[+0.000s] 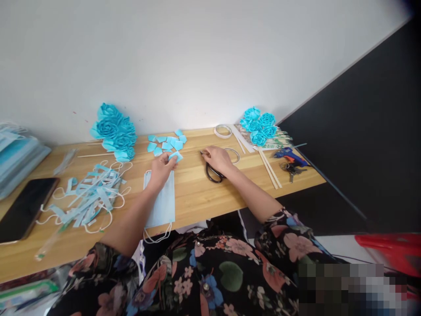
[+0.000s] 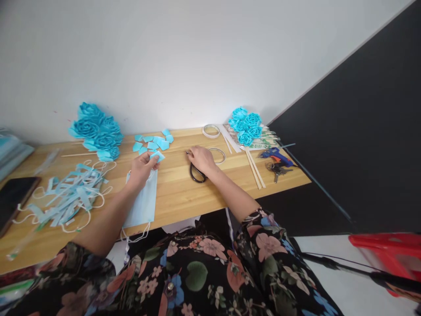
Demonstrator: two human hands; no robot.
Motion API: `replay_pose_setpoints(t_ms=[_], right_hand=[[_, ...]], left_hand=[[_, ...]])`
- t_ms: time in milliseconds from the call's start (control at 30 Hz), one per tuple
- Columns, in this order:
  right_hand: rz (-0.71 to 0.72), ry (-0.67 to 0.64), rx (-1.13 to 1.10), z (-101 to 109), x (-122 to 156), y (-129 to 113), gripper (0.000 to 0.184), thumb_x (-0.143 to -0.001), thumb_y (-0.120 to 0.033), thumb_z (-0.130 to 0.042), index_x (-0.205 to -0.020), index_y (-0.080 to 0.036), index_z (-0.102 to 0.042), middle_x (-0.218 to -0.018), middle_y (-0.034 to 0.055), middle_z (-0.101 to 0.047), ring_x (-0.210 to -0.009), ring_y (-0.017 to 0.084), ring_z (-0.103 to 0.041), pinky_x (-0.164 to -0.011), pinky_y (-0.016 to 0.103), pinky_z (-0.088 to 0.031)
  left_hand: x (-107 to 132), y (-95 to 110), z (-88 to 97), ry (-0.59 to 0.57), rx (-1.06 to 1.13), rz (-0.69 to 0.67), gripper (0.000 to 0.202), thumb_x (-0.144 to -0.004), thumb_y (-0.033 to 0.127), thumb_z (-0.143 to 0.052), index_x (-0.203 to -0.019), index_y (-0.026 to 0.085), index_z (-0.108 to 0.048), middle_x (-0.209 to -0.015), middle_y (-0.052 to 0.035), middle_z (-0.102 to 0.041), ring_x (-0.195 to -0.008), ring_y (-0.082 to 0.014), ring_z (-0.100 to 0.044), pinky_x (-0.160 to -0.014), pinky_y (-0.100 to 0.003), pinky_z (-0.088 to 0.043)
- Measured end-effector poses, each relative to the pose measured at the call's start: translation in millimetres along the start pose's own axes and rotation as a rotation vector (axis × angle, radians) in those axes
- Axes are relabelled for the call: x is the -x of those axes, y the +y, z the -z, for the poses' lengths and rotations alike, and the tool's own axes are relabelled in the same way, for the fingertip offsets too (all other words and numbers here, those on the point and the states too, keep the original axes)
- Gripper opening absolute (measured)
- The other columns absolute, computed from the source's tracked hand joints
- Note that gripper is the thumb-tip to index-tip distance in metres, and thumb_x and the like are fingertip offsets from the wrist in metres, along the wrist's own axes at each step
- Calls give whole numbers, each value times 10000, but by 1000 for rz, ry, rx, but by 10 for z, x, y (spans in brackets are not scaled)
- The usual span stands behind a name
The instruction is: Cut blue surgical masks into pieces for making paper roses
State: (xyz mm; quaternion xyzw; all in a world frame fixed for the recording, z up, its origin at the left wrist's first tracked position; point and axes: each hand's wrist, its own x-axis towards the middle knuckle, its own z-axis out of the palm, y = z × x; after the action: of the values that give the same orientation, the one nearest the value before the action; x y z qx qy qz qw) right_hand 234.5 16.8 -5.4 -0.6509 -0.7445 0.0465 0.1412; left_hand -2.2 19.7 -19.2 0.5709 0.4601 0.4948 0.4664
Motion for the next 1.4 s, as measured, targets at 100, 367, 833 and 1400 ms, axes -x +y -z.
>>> replay_pose_setpoints(t_ms=[100,367,833,1400], right_hand=[[-32,22,25,-90,-68,-13,210,-972,-243,-525,-972,-183,-725,-1049,132,-753,-941,264,-681,-725,331,-417],[-99,117,-237,-240,-78,115,187,-947,-306,-570,-857,-203,-698,-887,66,-753,-818,209,-654,-695,300,-398],[398,441,-501,5,58,-178,175,-979,-295,-567,-917,-228,-716,-835,41,-718,-749,186,-621,-772,339,-484],[679,547,-408,-93,-30,-397,136,-968,-202,-606,-959,-250,-733,-855,50,-697,-824,205,-633,-728,362,-504]], left_hand=[[0,6,1,-1,-11,0,260,-751,427,-669,-720,175,-616,-596,21,-590,-543,-103,-522,-566,-223,-409],[41,38,-44,-33,42,54,283,-728,439,-704,-729,168,-624,-589,15,-583,-547,-105,-513,-548,-225,-403],[68,124,-44,-82,111,98,321,-724,449,-732,-687,157,-606,-577,9,-589,-540,-102,-510,-560,-240,-401],[77,147,-27,-230,175,209,395,-661,483,-825,-712,153,-614,-569,18,-588,-511,-86,-514,-530,-227,-398]])
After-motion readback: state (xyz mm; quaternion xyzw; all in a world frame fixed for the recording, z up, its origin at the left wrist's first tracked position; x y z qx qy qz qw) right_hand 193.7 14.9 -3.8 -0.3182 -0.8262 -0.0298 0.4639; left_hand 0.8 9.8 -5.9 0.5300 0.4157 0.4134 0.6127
